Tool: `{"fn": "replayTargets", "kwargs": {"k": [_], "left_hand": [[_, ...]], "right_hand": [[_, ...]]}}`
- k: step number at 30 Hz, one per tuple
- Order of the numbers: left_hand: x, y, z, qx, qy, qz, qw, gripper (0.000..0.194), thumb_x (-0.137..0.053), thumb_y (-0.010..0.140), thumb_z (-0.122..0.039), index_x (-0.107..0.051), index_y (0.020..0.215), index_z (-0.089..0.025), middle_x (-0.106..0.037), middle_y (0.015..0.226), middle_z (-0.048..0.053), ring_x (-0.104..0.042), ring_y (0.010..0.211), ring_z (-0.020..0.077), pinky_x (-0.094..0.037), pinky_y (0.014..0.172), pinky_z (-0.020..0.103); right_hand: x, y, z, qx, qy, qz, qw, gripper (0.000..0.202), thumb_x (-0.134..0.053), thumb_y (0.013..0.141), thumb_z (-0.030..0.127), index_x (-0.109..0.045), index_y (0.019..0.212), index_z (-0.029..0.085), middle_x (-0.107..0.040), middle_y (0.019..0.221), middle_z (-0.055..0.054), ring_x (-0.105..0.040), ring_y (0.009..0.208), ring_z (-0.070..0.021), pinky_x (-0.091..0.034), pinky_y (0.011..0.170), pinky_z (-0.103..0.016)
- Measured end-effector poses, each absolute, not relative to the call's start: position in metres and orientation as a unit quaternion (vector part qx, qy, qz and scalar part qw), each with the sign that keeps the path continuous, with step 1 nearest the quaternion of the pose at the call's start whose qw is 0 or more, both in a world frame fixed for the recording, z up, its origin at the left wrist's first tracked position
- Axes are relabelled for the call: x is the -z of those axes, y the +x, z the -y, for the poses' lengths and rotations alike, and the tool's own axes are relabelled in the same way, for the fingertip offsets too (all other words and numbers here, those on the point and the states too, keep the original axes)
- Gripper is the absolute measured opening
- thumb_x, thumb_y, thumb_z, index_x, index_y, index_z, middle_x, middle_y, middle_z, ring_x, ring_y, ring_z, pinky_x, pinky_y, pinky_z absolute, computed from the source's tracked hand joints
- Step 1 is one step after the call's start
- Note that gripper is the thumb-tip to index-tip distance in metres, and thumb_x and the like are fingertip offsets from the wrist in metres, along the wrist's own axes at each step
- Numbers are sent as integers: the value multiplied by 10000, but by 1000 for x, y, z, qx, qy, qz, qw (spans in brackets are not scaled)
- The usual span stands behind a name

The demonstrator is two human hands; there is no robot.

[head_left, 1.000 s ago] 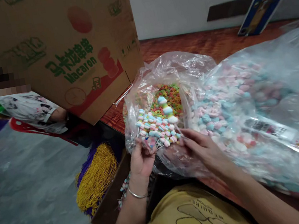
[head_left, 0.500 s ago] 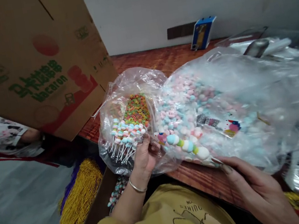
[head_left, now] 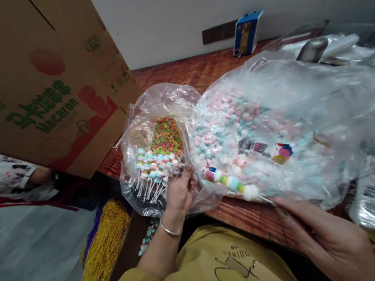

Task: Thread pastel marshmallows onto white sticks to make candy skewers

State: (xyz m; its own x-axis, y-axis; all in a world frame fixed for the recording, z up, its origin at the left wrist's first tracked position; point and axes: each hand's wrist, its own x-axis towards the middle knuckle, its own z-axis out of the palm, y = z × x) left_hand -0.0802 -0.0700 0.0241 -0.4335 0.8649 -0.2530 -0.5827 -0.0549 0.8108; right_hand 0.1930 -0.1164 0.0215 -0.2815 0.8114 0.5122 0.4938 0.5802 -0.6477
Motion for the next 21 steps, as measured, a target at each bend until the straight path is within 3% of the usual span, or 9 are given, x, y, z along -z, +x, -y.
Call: {"fn": "replayTargets", "kwargs": {"k": [3, 5, 8, 11, 14, 17, 21], "left_hand": [[-19, -81, 70, -710, 170, -453, 512, 425, -966, 539, -305, -619, 737, -159, -582, 639, -60, -517, 539, 44, -408, 509, 168], [-19, -80, 70, -711, 198, -436, 515, 396, -960, 550, -319, -650, 734, -155, -644, 689, -36, -592, 612, 68, -489, 606, 183], [-21, -74, 67, -697, 200, -395, 564, 340, -934, 605, -316, -668, 742, -154, -728, 816, 15, -663, 690, 104, -540, 671, 211], [-22, -68, 62, -687, 148, -351, 618, 263, -893, 650, -240, -683, 783, -154, -757, 871, 38, -720, 791, 159, -565, 680, 232], [-18, -62, 57, -682, 103, -350, 634, 167, -832, 691, -176, -699, 783, -132, -759, 809, 46, -732, 802, 172, -584, 708, 249], [-15, -57, 53, -679, 100, -361, 632, 125, -795, 726, -161, -695, 790, -122, -743, 759, 38, -721, 742, 156, -581, 699, 252], [-20, -48, 53, -663, 109, -362, 646, 307, -807, 726, -157, -700, 1013, -149, -725, 743, 13, -711, 714, 150, -581, 761, 290]], "right_hand": [[-18, 192, 119, -252, -447, 749, 419, 242, -628, 917, 313, -734, 1134, 321, -794, 939, -25, -760, 739, -217, -603, 625, -279], [-14, 189, 123, -377, -473, 689, 400, 193, -624, 927, 372, -738, 1062, 293, -738, 745, -12, -686, 582, -176, -536, 508, -245], [-4, 178, 130, -606, -467, 524, 374, 260, -628, 934, 464, -710, 1047, 246, -501, 517, 46, -464, 423, -111, -352, 396, -205], [4, 162, 138, -755, -409, 355, 369, 352, -653, 918, 500, -697, 1086, 193, -303, 468, 106, -265, 398, -64, -246, 411, -192], [6, 147, 142, -809, -373, 273, 363, 399, -687, 894, 502, -710, 1081, 150, -232, 439, 134, -161, 386, -42, -203, 408, -195], [9, 141, 146, -806, -377, 263, 372, 406, -693, 888, 508, -712, 1070, 145, -247, 433, 133, -168, 388, -42, -191, 409, -194], [18, 141, 152, -755, -423, 322, 384, 438, -655, 915, 522, -695, 1139, 148, -290, 459, 115, -225, 420, -57, -188, 427, -196]]}}
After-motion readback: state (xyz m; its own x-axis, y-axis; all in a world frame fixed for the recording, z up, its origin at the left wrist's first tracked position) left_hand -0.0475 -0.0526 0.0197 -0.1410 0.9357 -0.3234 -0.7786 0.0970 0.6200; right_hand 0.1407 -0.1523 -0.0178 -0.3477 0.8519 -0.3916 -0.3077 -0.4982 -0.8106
